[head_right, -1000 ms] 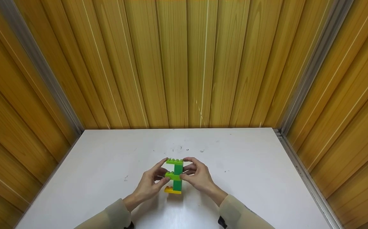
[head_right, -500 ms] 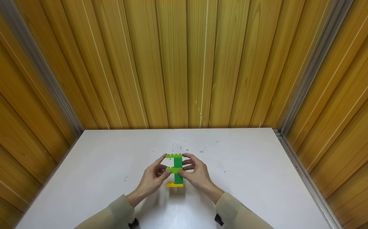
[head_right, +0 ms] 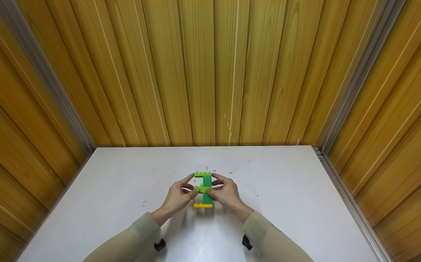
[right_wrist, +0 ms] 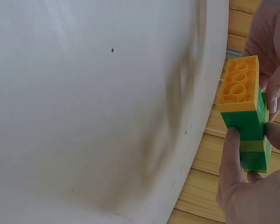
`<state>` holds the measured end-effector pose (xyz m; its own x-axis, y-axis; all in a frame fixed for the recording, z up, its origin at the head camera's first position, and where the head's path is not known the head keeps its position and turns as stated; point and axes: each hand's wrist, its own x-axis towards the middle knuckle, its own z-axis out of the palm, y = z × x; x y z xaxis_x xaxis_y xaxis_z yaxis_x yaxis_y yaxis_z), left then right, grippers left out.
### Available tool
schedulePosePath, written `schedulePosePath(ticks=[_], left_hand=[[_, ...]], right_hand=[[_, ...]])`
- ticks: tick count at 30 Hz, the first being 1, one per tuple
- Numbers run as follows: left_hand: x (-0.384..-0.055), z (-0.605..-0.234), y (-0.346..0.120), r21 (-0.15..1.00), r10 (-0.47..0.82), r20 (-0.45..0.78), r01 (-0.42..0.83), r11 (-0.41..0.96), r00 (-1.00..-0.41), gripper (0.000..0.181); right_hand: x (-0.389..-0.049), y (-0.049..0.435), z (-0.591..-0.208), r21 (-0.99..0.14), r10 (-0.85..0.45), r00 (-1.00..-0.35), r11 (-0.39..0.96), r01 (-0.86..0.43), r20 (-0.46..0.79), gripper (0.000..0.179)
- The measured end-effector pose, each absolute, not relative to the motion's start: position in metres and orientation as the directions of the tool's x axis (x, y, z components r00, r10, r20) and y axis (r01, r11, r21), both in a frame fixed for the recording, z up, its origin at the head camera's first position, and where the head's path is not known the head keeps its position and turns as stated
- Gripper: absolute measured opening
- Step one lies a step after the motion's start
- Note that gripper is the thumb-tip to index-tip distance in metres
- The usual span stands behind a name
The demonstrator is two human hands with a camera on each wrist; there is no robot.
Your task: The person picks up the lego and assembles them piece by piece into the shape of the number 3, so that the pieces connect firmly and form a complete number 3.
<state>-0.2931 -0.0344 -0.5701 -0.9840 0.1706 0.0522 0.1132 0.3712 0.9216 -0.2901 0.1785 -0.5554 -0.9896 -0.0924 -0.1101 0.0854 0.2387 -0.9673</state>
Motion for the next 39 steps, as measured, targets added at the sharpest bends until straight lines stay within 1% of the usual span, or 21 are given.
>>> schedulePosePath(ticks=[7,12,15,20,25,29,33,39], left_hand=[[-0.307,-0.57,-0.028,0.901,0.139,-0.049,0.017,0.434,-0.989,0.07],[-0.315,-0.575,-0.026,0.888,0.102,-0.107,-0.049,0.458,-0.989,0.067],[-0.318,-0.576,-0.025,0.882,0.09,-0.12,-0.065,0.468,-0.989,0.066],[-0.322,-0.577,-0.022,0.862,0.071,-0.182,-0.124,0.492,-0.981,0.063],[-0.325,-0.577,-0.019,0.824,0.03,-0.239,-0.186,0.535,-0.971,0.06],[-0.325,-0.578,-0.018,0.795,-0.006,-0.257,-0.216,0.567,-0.966,0.059],[-0.325,-0.579,-0.016,0.783,-0.034,-0.272,-0.242,0.573,-0.962,0.058],[-0.328,-0.58,-0.015,0.782,-0.058,-0.315,-0.293,0.55,-0.947,0.056]], right_hand=[[-0.304,0.174,-0.56,-0.948,-0.04,-0.98,0.266,0.177,-0.194,0.074],[-0.312,0.171,-0.564,-0.93,-0.022,-0.972,0.296,0.219,-0.236,0.073],[-0.316,0.17,-0.566,-0.921,-0.008,-0.969,0.314,0.23,-0.245,0.073],[-0.32,0.168,-0.568,-0.903,0.004,-0.966,0.353,0.245,-0.26,0.072],[-0.322,0.167,-0.572,-0.891,-0.011,-0.96,0.374,0.256,-0.281,0.068],[-0.321,0.166,-0.573,-0.88,-0.024,-0.953,0.391,0.27,-0.303,0.067],[-0.323,0.166,-0.573,-0.871,-0.025,-0.949,0.407,0.276,-0.313,0.068],[-0.326,0.167,-0.575,-0.861,-0.024,-0.949,0.428,0.273,-0.313,0.063]])
